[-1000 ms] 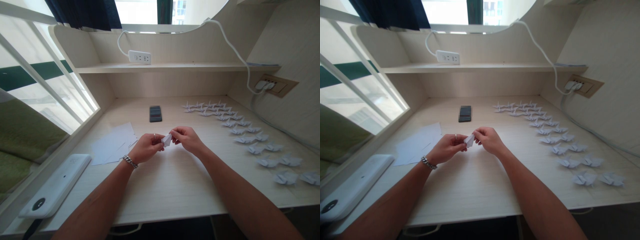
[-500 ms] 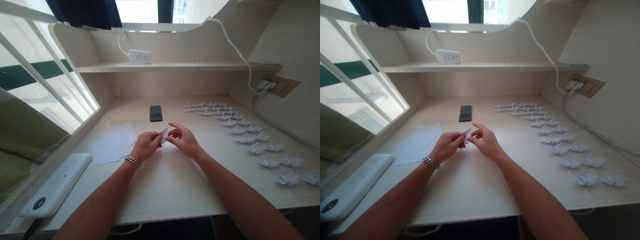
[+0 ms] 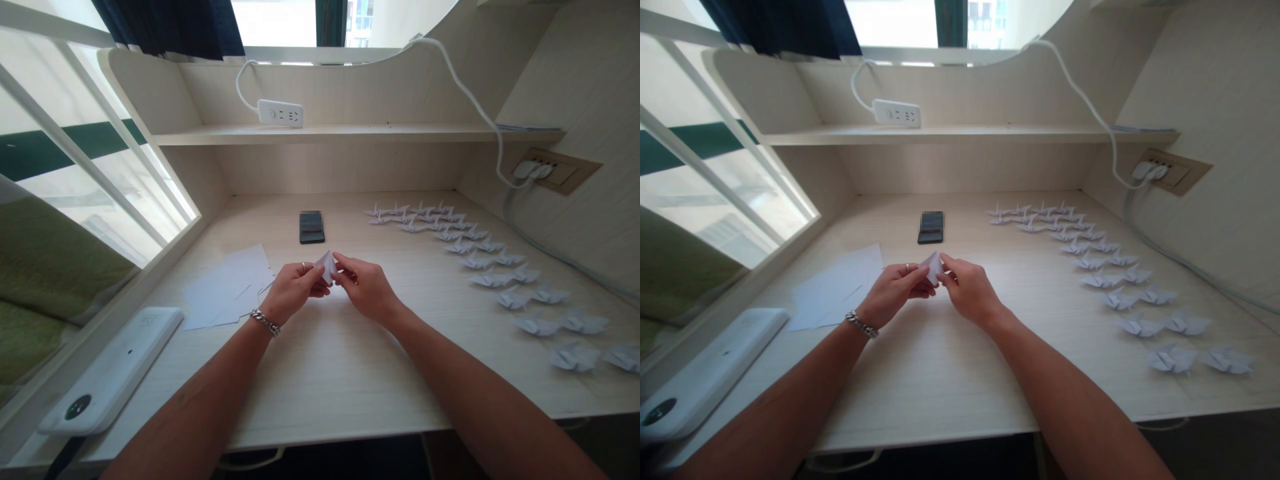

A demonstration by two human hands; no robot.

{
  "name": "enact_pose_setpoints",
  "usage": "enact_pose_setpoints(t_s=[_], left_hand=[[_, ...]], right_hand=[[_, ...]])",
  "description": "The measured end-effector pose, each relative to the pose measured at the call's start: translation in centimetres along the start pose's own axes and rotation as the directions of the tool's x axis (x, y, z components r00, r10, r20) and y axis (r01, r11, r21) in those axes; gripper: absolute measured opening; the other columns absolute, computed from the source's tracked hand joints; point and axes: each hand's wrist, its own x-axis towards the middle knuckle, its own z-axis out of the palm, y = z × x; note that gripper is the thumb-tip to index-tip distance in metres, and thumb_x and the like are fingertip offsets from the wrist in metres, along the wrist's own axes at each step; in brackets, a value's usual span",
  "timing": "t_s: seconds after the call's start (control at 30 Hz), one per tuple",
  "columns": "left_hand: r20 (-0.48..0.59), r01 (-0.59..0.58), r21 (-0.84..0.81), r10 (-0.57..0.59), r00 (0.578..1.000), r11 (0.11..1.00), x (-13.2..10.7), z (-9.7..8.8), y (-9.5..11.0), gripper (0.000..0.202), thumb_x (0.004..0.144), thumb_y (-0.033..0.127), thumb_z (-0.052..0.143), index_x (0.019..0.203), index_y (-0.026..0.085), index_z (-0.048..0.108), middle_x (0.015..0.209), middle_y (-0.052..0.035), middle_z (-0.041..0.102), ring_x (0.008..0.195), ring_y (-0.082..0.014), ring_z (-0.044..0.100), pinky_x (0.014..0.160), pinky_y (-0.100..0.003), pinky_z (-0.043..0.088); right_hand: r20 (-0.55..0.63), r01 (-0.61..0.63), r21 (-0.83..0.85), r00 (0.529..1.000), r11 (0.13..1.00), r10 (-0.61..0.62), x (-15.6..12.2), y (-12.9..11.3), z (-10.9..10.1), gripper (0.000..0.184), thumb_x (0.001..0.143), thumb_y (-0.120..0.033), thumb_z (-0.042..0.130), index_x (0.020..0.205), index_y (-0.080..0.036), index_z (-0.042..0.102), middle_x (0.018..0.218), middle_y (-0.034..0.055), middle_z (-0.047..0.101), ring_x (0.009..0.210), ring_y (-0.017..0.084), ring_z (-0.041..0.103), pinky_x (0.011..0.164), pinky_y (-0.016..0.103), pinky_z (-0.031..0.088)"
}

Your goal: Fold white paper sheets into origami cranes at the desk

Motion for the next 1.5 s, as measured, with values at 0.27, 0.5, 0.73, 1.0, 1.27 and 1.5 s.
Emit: enact_pose_setpoints(t_s=[0.27,0.5,0.73,1.0,1.27,1.5], left_hand=[[0.034,-0.01,0.043,0.009,0.999,0.999,-0.2,0.0,0.1,0.032,0.077,0.042,0.066,0.076,0.01,0.066,0.077,-0.0096,0.069,0.066,-0.0148,0.064,0.068,-0.03,0.053],[-0.052,-0.144,0.118,0.151,0.987,0.983,0.2,-0.4,-0.2,0.033,0.075,0.043,0.068,0.087,0.012,0.068,0.078,-0.0066,0.069,0.069,-0.0142,0.063,0.066,-0.028,0.053],[-0.025,-0.125,0.116,0.129,0.991,0.985,-0.1,-0.4,0.1,0.035,0.074,0.047,0.069,0.083,0.013,0.068,0.073,-0.004,0.067,0.064,-0.0126,0.062,0.06,-0.024,0.052],[-0.063,-0.167,0.061,0.171,0.983,0.984,-0.3,-0.3,0.3,0.034,0.07,0.043,0.074,0.083,0.012,0.071,0.076,-0.005,0.069,0.064,-0.0122,0.06,0.059,-0.025,0.054],[-0.046,-0.159,-0.045,0.157,0.986,0.986,-0.2,-0.2,0.3,0.032,0.066,0.038,0.078,0.082,0.012,0.073,0.075,-0.0044,0.07,0.068,-0.0135,0.062,0.069,-0.029,0.057],[-0.02,-0.173,-0.077,0.172,0.985,0.982,-0.3,-0.3,0.3,0.03,0.065,0.037,0.079,0.082,0.012,0.074,0.073,-0.0039,0.07,0.066,-0.0125,0.062,0.069,-0.029,0.057]], right_hand=[[0.097,-0.398,0.517,0.907,0.758,0.41,0.8,-0.3,0.1,0.023,0.082,-0.037,0.057,0.091,-0.017,0.064,0.075,0.0039,0.065,0.07,0.016,0.063,0.06,0.028,0.052],[0.179,-0.452,0.518,0.888,0.726,0.424,0.8,-0.6,0.3,0.021,0.076,-0.037,0.065,0.082,-0.017,0.064,0.075,0.0032,0.066,0.067,0.014,0.063,0.058,0.025,0.05],[0.217,-0.458,0.589,0.883,0.666,0.416,0.6,-0.8,-0.2,0.027,0.07,-0.042,0.071,0.078,-0.017,0.065,0.075,0.003,0.066,0.069,0.015,0.063,0.061,0.027,0.051],[0.29,-0.476,0.631,0.877,0.613,0.383,0.5,-0.9,-0.7,0.027,0.07,-0.041,0.073,0.081,-0.017,0.067,0.079,0.0043,0.068,0.073,0.015,0.063,0.061,0.026,0.049],[0.329,-0.487,0.645,0.873,0.589,0.361,0.4,-0.7,-0.8,0.028,0.071,-0.043,0.072,0.081,-0.017,0.067,0.079,0.0053,0.068,0.075,0.016,0.063,0.062,0.026,0.049],[0.348,-0.489,0.654,0.872,0.577,0.345,0.4,-0.8,-1.0,0.026,0.072,-0.041,0.071,0.081,-0.017,0.067,0.079,0.0045,0.067,0.076,0.016,0.063,0.063,0.026,0.049]])
